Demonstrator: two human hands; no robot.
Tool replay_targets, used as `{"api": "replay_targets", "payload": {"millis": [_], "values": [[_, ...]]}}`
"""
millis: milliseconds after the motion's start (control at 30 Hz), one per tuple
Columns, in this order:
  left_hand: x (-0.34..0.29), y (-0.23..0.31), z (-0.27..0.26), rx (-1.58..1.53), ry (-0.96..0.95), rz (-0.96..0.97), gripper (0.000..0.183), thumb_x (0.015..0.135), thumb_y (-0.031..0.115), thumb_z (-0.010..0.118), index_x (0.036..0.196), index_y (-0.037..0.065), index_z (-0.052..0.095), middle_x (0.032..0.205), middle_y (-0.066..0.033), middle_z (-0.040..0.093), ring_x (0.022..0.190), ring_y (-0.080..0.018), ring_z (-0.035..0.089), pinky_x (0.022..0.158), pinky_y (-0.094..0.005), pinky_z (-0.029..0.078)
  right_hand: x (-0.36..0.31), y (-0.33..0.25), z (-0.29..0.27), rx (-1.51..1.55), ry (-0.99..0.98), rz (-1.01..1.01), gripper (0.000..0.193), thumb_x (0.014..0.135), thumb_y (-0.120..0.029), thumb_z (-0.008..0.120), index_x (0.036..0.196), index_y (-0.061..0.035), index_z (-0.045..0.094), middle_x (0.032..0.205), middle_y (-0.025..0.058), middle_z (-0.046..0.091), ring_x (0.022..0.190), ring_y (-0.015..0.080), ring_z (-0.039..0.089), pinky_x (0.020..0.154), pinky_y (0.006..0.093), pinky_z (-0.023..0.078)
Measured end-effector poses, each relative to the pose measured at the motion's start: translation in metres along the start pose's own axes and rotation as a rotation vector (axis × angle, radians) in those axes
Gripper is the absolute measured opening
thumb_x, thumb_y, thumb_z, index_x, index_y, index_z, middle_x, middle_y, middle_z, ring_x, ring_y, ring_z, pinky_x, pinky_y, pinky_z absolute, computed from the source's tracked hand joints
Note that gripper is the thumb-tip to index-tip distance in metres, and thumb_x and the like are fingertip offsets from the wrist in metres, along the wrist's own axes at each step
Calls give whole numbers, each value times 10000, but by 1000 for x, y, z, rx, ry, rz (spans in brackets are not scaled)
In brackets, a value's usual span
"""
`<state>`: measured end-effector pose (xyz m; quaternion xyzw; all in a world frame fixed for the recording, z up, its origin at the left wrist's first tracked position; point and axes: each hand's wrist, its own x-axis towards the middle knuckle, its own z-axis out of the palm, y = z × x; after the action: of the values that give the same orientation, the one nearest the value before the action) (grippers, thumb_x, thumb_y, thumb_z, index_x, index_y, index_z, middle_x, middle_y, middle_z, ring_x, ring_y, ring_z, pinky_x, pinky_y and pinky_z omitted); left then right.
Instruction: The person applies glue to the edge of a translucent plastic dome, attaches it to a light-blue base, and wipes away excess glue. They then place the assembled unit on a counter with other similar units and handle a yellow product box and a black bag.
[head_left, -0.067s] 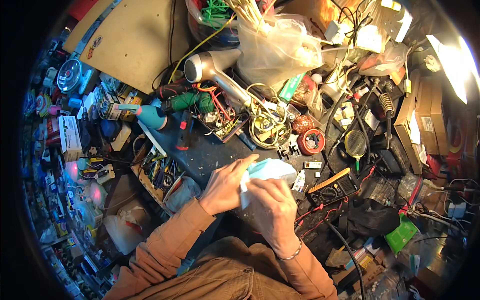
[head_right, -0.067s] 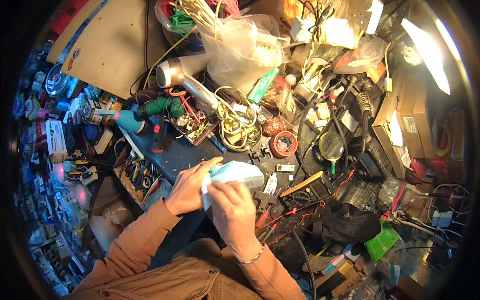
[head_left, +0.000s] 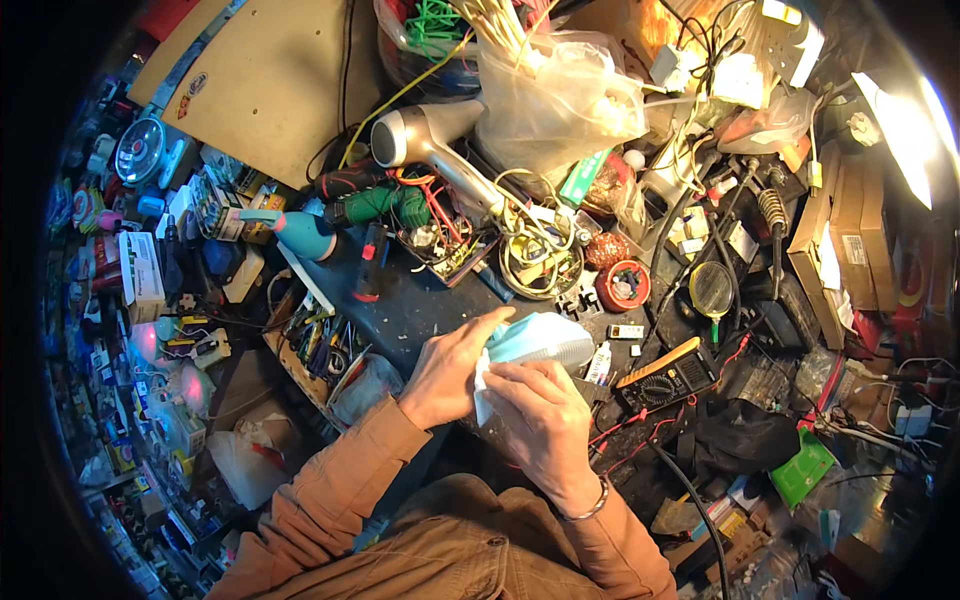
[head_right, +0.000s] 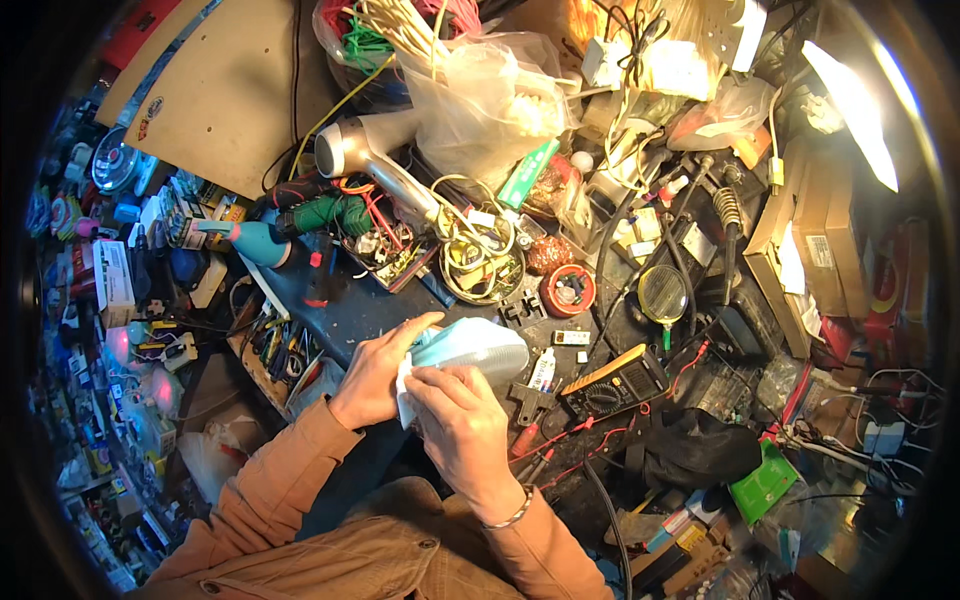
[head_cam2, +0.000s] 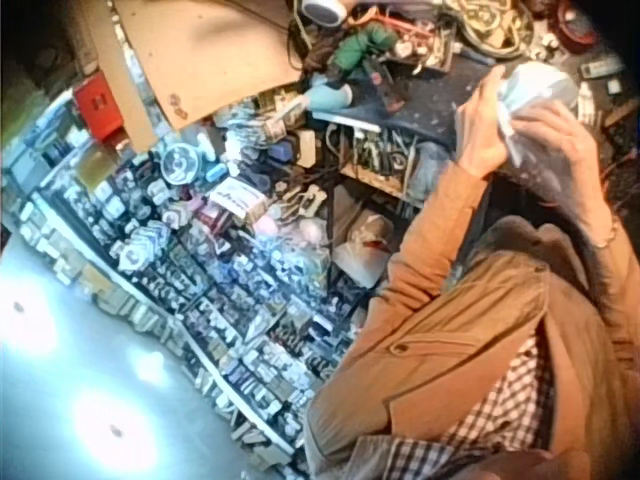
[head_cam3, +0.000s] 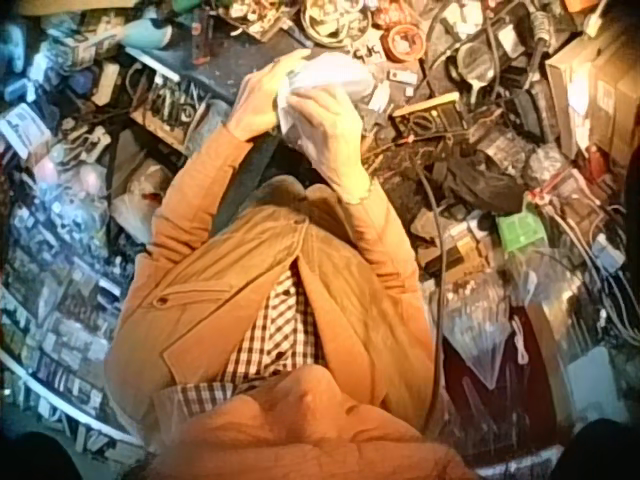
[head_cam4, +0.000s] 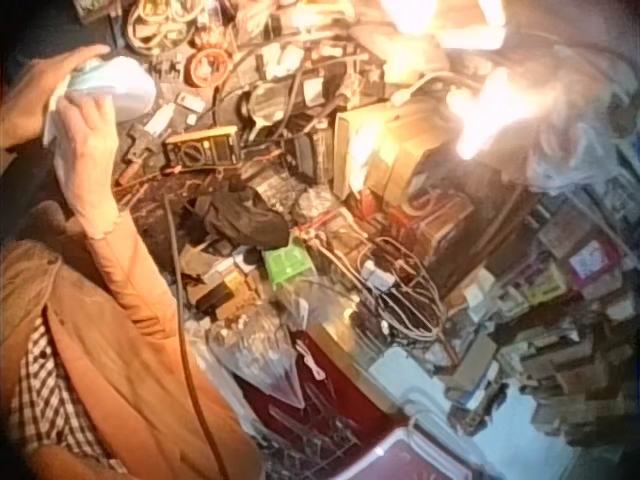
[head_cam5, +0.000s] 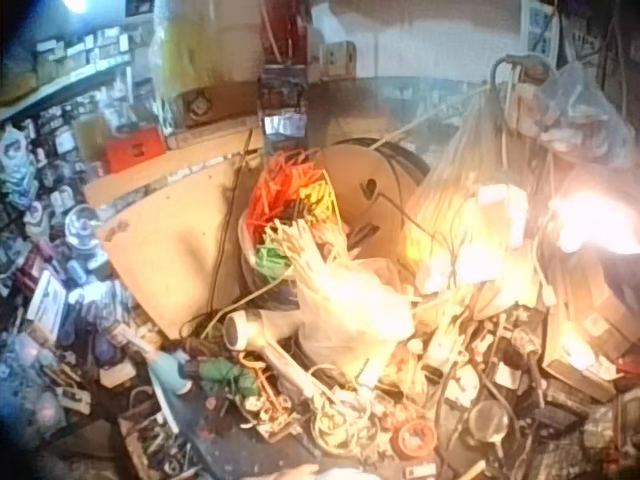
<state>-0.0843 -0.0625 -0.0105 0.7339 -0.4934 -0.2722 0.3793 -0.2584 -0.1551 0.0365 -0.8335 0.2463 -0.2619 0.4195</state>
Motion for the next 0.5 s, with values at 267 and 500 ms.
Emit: {"api": "replay_targets", "payload": {"millis": [267,500], "values": [[-32,-24,-20,-964,88,-685,714,966,319,901,1492,-72,619,1357,-162,764,1201,-249,761,1048,-383,615,-59,20,2,960,428,911,283,1148,-173,715,1322,45,762,1127,24,787,918,48,664,821,210,498],[-54,-45,-23,-1208,177,-947,844,980,511,841,1583,-8,559,1469,-166,704,1276,-278,738,989,-450,661,-114,46,4,1074,461,1068,246,1127,-157,744,1268,44,767,1175,70,789,1033,133,707,954,296,550]]}}
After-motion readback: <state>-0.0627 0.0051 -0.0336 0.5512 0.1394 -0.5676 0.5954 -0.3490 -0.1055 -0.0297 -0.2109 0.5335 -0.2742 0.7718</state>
